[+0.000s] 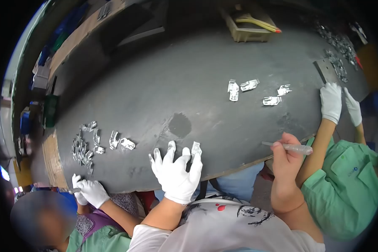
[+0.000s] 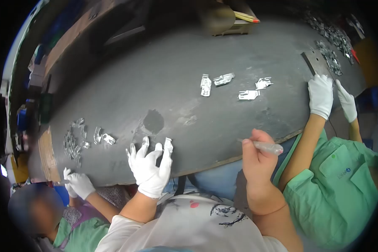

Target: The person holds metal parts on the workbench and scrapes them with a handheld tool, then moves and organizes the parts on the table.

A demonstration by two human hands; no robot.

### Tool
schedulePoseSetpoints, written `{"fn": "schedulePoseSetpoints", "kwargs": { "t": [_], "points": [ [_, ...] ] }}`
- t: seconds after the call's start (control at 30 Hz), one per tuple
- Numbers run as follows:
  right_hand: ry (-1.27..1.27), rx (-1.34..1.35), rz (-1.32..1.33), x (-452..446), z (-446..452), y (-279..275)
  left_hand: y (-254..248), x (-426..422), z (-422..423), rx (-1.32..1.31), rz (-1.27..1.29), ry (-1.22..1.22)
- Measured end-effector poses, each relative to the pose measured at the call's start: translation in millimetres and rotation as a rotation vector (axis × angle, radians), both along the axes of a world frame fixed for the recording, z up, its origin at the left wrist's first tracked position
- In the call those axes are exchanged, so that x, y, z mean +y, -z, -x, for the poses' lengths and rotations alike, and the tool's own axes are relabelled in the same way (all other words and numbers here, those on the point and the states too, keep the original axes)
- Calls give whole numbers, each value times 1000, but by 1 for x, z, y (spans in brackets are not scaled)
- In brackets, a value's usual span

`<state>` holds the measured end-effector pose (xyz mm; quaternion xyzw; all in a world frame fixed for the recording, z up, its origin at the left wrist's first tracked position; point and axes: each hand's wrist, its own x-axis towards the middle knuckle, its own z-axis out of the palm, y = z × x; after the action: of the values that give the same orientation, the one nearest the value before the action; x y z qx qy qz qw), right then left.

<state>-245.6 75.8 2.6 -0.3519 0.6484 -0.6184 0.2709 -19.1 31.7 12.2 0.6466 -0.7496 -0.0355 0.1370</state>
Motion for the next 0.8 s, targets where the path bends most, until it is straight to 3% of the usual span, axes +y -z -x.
{"fn": "schedulePoseSetpoints", "kwargs": {
  "t": [0.07, 0.17, 0.27, 0.37, 0.5, 0.63, 0.8],
  "points": [
    [-36, 30, 29, -3, -11, -4, 3, 5, -10, 81, 26, 6],
    [-172, -316, -16, -2, -36, -14, 4, -13, -9, 156, 40, 92],
    [-237, -298, -42, 3, -56, -5, 2, -29, 1, 70, 42, 360],
    [-254, -265, -37, 6, -63, -6, 6, -39, -10, 58, -8, 361],
    [-238, -231, 2, 3, -62, 3, 4, -32, -30, 155, -83, 249],
    [-161, -252, 4, 2, -55, 9, 16, -18, -43, 105, -1, 87],
    [-237, -304, -18, 0, -72, -3, 11, -16, -31, 87, 27, -22]
  ]
}}
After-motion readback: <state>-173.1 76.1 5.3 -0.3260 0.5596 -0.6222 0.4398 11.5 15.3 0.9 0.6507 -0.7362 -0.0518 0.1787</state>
